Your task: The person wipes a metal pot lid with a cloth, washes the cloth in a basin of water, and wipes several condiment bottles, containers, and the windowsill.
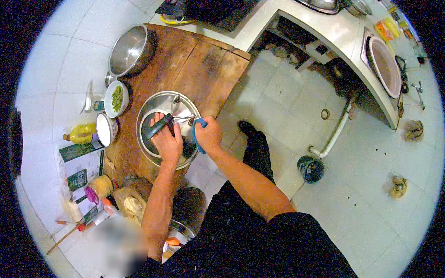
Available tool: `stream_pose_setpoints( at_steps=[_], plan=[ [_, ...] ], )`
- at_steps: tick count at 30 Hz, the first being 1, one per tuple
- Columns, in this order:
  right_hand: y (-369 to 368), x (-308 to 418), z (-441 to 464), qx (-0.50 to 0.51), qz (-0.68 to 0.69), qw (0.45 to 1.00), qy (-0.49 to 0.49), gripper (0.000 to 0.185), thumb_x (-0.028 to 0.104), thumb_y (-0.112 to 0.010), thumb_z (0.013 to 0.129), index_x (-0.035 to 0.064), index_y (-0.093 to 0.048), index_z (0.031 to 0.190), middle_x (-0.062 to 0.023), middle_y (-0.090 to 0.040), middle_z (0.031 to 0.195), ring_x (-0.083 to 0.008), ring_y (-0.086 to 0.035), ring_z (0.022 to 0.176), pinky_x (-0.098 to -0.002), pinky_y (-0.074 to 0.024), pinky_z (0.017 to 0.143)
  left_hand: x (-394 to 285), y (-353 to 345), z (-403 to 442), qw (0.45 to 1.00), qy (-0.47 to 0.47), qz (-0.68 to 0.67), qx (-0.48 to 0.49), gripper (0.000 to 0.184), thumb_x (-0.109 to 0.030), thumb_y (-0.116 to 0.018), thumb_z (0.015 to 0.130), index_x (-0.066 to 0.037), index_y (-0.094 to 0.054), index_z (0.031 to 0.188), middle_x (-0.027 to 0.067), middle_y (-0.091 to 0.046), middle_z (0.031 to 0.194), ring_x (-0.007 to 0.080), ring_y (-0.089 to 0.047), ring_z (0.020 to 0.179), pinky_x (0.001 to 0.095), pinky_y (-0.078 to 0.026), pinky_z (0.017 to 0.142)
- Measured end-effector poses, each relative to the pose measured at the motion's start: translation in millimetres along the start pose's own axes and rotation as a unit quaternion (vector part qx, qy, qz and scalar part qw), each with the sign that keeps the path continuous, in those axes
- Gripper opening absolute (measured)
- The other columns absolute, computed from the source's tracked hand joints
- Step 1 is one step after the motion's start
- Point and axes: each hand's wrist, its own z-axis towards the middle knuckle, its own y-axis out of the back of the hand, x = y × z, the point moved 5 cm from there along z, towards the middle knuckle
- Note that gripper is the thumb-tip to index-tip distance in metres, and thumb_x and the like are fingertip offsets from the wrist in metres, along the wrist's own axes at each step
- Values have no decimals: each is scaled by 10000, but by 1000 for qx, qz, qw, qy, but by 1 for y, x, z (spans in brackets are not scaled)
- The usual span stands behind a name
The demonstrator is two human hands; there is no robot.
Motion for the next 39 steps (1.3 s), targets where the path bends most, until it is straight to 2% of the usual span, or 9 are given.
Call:
stream_pose_setpoints(
  at_steps=[5, 8, 12, 16, 18, 25, 28, 34, 39],
  plan=[
    [-2, 21, -33, 90, -58, 994, 10, 264, 280, -730, 836, 46, -690, 951, -203, -727, 860, -395, -706, 797, -471, -549, 734, 1, 7, 3, 1000, 1, -14, -6, 617, -318, -607, 982, 25, -465, 1475, 247, -423, 1559, 488, -376, 1427, 579, -289, 1176],
    [-9, 23, -25, 27, -15, 999, 20, 279, 287, -732, 836, 34, -684, 942, -206, -725, 847, -395, -707, 780, -464, -549, 713, 5, 7, 2, 1000, 2, -28, -7, 585, -299, -585, 993, 22, -475, 1470, 241, -440, 1548, 492, -380, 1423, 580, -288, 1176],
    [-7, 31, -19, 34, -44, 998, 38, 295, 287, -740, 827, 14, -684, 924, -209, -721, 829, -381, -706, 764, -456, -546, 697, 14, -1, -2, 998, 16, -64, -2, 558, -218, -512, 979, 1, -466, 1491, 206, -432, 1569, 458, -378, 1431, 625, -245, 1183],
    [-7, 42, -11, 37, -20, 999, -26, 336, 320, -770, 793, -8, -692, 788, -207, -706, 743, -345, -690, 676, -453, -533, 653, 15, -3, -3, 998, 13, -57, -4, 559, -180, -467, 959, 1, -475, 1488, 208, -440, 1566, 458, -382, 1433, 628, -243, 1183],
    [-8, 36, -23, 98, -5, 986, -131, 365, 339, -777, 789, -5, -685, 709, -198, -695, 686, -333, -685, 624, -450, -522, 616, 15, -3, -3, 998, 9, -57, -9, 568, -181, -468, 952, 4, -473, 1489, 210, -441, 1565, 457, -389, 1429, 629, -247, 1182],
    [-23, 31, -24, 88, 38, 988, -117, 398, 366, -818, 765, 11, -681, 650, -113, -645, 607, -218, -596, 537, -411, -475, 544, 18, -4, -4, 998, 19, -53, -3, 564, -170, -474, 945, 7, -481, 1481, 211, -450, 1558, 457, -394, 1426, 630, -259, 1178],
    [-20, 21, -41, 126, 44, 982, -135, 398, 366, -814, 776, 8, -685, 661, -118, -649, 609, -220, -599, 537, -417, -473, 542, 18, -4, 1, 998, 27, -60, -10, 560, -159, -475, 941, 9, -485, 1476, 209, -454, 1556, 457, -390, 1431, 630, -259, 1179],
    [-21, 41, -24, 88, 42, 983, -154, 361, 344, -801, 777, 4, -708, 697, -134, -674, 642, -229, -622, 562, -424, -496, 574, 21, -9, 2, 997, 22, -76, -21, 562, -156, -466, 928, 19, -505, 1461, 217, -460, 1553, 462, -389, 1432, 623, -245, 1190],
    [-26, 59, -26, 106, -82, 989, -54, 425, 421, -763, 771, -1, -728, 740, -199, -695, 684, -345, -685, 629, -463, -531, 631, 26, -6, -1, 992, 45, -121, -15, 562, -159, -443, 914, 24, -534, 1438, 208, -460, 1559, 463, -369, 1447, 612, -217, 1209]
  ],
)
